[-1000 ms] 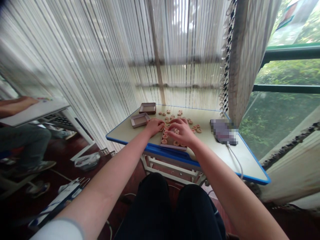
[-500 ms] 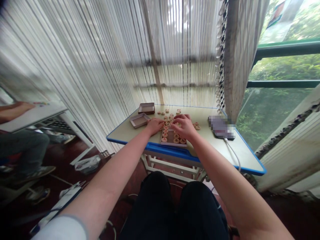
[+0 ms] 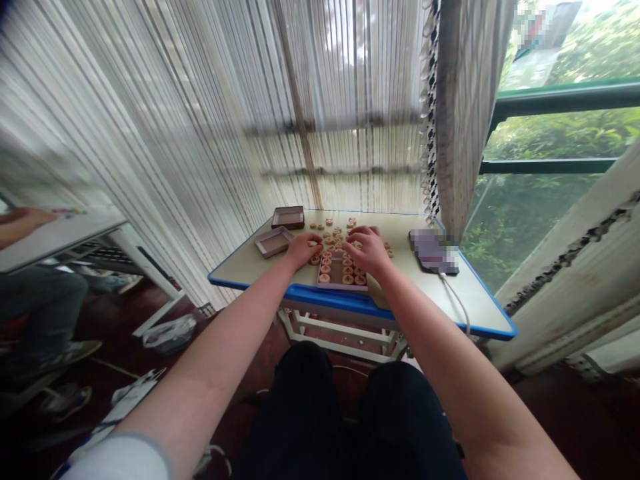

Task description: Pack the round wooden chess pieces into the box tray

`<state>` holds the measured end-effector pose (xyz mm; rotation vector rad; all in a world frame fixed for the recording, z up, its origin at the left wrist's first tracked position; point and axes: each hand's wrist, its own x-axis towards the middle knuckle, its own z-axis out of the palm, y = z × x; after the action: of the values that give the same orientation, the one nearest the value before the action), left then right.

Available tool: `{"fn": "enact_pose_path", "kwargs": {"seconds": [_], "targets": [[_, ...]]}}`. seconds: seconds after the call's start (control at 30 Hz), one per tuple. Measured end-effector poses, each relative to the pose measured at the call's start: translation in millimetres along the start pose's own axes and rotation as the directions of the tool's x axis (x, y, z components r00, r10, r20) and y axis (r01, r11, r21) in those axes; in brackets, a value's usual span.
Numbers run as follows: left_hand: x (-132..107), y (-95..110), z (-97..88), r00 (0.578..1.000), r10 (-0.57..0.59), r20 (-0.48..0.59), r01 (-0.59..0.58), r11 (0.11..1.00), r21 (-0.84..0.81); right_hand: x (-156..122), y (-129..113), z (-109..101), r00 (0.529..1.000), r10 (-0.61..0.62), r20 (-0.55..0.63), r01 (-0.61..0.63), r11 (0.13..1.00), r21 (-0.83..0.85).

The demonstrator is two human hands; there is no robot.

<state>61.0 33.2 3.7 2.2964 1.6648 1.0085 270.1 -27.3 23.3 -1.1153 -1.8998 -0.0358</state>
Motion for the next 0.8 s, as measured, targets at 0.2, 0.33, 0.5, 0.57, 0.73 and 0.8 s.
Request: {"fn": "enact_pose_path", "kwargs": {"seconds": [0.2, 0.33, 0.5, 0.57, 0.73, 0.8], "targets": [[-0.6, -3.2, 2.8, 0.993, 0.043, -0.106, -0.068, 0.968, -0.242, -1.3, -1.7, -0.2, 1.0, -0.006, 0.027, 0.007, 1.0, -0.015], [0.8, -6.4, 6.2, 0.983, 0.075, -0.168, -0.123, 0.946, -0.3, -1.6, -1.3, -0.8, 1.0, -0.011, 0.013, 0.011, 1.0, -0.022], [1.0, -6.1, 4.4, 0.986, 0.026, -0.164, -0.073, 0.954, -0.29, -0.7, 1.3, -2.1, 1.0, 0.004, 0.003, -0.004, 1.0, -0.024], [0.5, -5.6, 3.7, 0.987, 0.019, -0.157, -0.067, 0.949, -0.307, -0.4, 1.8, -1.6, 1.0, 0.005, 0.002, -0.005, 1.0, -0.023], [-1.0, -6.4, 4.9, 0.992, -0.013, -0.126, -0.042, 0.905, -0.424, -2.6, 2.8, 0.5, 1.0, -0.011, 0.005, 0.012, 1.0, -0.026], [-1.7, -6.2, 5.1, 0.994, -0.029, -0.107, -0.025, 0.881, -0.473, -3.3, 2.9, 0.7, 1.0, -0.016, -0.007, 0.016, 0.999, -0.029]]}}
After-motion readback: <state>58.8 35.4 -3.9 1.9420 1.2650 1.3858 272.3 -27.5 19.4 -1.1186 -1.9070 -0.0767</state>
